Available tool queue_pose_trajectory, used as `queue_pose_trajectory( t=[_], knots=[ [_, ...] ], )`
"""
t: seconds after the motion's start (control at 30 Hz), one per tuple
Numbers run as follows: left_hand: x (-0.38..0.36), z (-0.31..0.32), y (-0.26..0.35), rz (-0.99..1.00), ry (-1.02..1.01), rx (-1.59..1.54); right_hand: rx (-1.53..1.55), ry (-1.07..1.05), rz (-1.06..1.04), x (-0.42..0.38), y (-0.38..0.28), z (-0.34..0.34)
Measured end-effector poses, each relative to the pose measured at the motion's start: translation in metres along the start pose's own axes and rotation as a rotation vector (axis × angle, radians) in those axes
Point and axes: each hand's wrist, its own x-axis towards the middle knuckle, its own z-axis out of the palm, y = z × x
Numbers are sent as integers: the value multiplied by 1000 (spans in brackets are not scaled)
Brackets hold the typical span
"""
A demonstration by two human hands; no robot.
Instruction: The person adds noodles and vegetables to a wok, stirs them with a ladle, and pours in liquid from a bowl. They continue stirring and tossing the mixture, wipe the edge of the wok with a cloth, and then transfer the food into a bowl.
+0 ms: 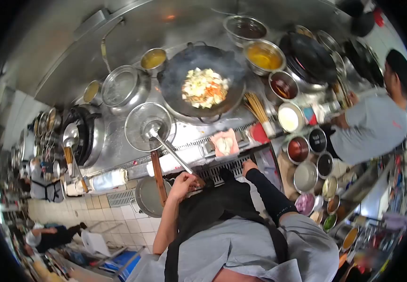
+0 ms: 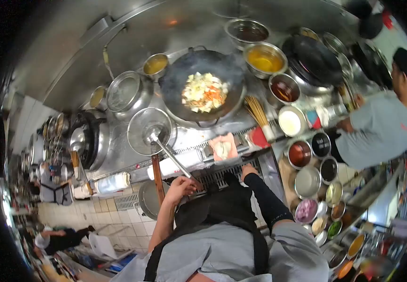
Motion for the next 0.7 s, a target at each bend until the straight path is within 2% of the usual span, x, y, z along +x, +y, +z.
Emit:
queue_pose_trajectory(
  t=[0.1,0.2,0.3,0.33,0.43,0.57,0.63,0.7],
  knots=[
    [-3,-7,-19,1,155,-53,-92,-135,-49,42,7,-16],
    [-16,-2,-25,-23,277,-65,-204,-163,-63,64,9,-35],
    [-32,11,-28,-61,357,-79,-248,-249,-74,99,37,-14],
    [-35,16,-27,-69,379,-87,-294,-233,-150,99,46,-13],
    [-31,32,-24,-62,410,-116,-106,-233,108,101,61,-5],
    [-4,60,-3,-18,342,-80,-229,-127,-155,78,66,-21],
    [18,69,10,28,290,-25,-227,-199,-203,86,63,-21],
    [34,87,45,47,315,191,-255,-267,-226,90,59,-25]
  ],
)
